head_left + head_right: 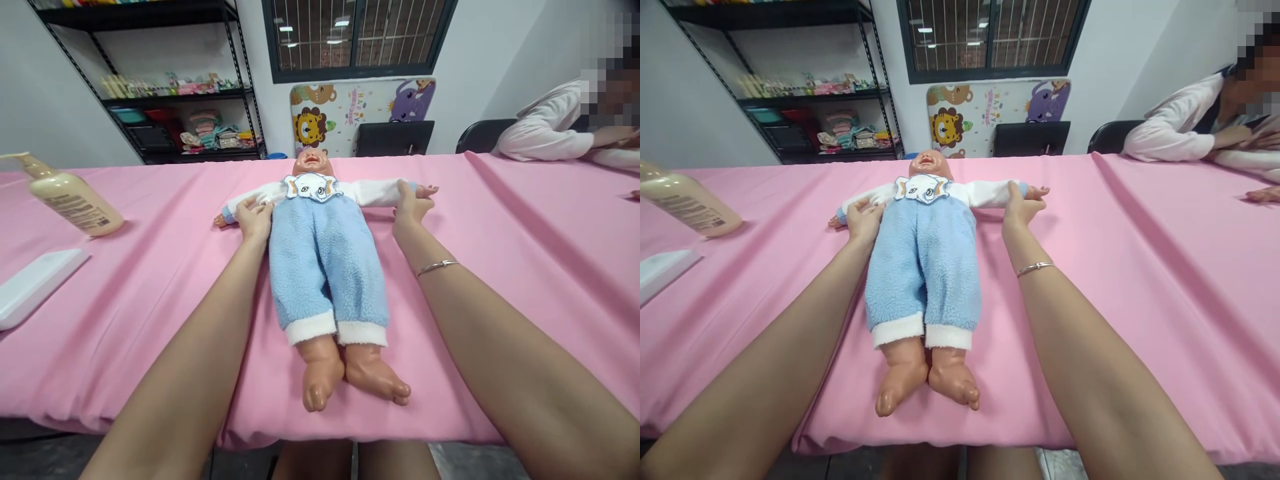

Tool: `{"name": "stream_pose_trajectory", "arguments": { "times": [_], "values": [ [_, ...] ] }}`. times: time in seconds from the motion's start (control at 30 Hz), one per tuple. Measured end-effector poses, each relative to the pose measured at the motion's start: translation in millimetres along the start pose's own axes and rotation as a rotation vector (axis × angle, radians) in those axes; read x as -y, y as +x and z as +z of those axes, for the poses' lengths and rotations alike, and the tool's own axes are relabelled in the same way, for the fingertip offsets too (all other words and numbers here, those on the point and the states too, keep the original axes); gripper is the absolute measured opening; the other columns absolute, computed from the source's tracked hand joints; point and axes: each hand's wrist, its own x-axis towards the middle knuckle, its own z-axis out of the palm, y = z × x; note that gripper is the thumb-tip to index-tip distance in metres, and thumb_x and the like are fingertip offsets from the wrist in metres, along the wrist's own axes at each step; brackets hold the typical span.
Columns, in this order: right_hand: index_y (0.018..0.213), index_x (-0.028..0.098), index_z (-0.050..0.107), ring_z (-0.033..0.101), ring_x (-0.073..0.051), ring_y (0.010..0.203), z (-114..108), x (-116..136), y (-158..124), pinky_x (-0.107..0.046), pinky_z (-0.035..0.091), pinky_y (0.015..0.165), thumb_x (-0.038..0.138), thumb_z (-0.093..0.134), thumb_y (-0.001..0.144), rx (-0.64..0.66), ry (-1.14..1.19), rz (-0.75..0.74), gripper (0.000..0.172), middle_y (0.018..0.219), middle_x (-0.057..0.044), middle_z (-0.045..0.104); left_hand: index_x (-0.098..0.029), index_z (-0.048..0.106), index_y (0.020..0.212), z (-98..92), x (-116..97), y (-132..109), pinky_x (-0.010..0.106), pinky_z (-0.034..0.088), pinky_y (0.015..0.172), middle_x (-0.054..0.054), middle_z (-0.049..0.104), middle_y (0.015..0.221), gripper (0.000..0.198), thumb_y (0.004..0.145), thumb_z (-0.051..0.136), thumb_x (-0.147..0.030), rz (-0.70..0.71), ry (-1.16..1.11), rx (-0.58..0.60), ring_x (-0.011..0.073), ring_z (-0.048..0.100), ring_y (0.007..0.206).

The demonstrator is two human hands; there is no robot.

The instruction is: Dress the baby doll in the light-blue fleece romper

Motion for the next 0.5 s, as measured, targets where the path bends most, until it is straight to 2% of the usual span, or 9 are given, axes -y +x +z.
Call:
{"name": "stream_pose_trajectory", "arguments": {
  "times": [0.07,0.1,0.17,0.23,0.3,0.4,0.5],
  "values": [
    [0.133,0.005,0.029,0.043,-0.011,0.138,-5.4,0.4,4.0,-0.016,0.04,0.11,0.02,0.063,0.087,-0.085,0.007,0.018,0.06,0.142,-0.02,0.041,-0.016,0.045,0.117,1.9,0.6,-1.8,0.031,0.052,0.081,0.006,0.066,0.093,0.042,0.081,0.06,0.001,0.009,0.0,0.13,0.0168,0.066,0.083],
    [0.134,0.005,0.028,0.042,-0.01,0.139,-8.4,0.3,5.5,-0.015,0.037,0.111,0.018,0.064,0.087,-0.107,-0.019,0.016,0.06,0.144,-0.02,0.039,-0.016,0.045,0.117,2.3,1.3,-1.9,0.03,0.051,0.08,0.005,0.065,0.091,0.042,0.081,0.058,0.002,0.019,0.016,0.186,0.0167,0.066,0.081],
    [0.138,0.005,0.025,0.047,-0.01,0.134,-14.9,-0.7,7.6,-0.016,0.038,0.111,0.016,0.064,0.086,-0.111,-0.093,-0.003,0.066,0.143,-0.02,0.04,-0.015,0.047,0.114,1.5,2.8,-1.1,0.031,0.05,0.084,0.004,0.064,0.087,0.038,0.082,0.056,0.002,0.084,0.099,0.233,0.0174,0.065,0.084],
    [0.143,0.005,0.019,0.055,-0.015,0.124,-20.9,-2.0,7.9,-0.023,0.042,0.108,0.017,0.064,0.086,-0.078,-0.199,-0.037,0.073,0.138,-0.02,0.045,-0.016,0.051,0.107,-1.1,3.9,0.1,0.033,0.048,0.089,0.003,0.063,0.082,0.028,0.083,0.057,-0.002,0.184,0.247,0.198,0.0196,0.064,0.087],
    [0.145,0.005,0.02,0.057,-0.02,0.12,-25.1,-2.7,6.7,-0.031,0.043,0.108,0.018,0.064,0.086,-0.046,-0.306,-0.064,0.074,0.133,-0.021,0.049,-0.017,0.054,0.099,-4.6,4.7,0.9,0.036,0.046,0.091,0.003,0.063,0.079,0.018,0.084,0.057,-0.007,0.251,0.385,0.132,0.022,0.063,0.088],
    [0.143,0.009,0.033,0.05,-0.028,0.126,-27.7,-2.5,3.7,-0.043,0.038,0.11,0.018,0.064,0.085,-0.053,-0.413,-0.086,0.067,0.138,-0.022,0.044,-0.017,0.054,0.094,-9.1,6.0,1.2,0.036,0.046,0.091,0.006,0.065,0.083,0.012,0.085,0.054,-0.01,0.275,0.468,0.06,0.0235,0.063,0.09],
    [0.14,0.011,0.041,0.041,-0.032,0.134,-26.9,-2.6,1.9,-0.048,0.033,0.112,0.02,0.064,0.085,-0.125,-0.54,-0.148,0.061,0.142,-0.021,0.041,-0.017,0.055,0.095,-10.6,6.6,0.9,0.036,0.046,0.091,0.008,0.068,0.093,0.012,0.086,0.052,-0.01,0.29,0.515,0.049,0.0246,0.064,0.095]
  ]
}}
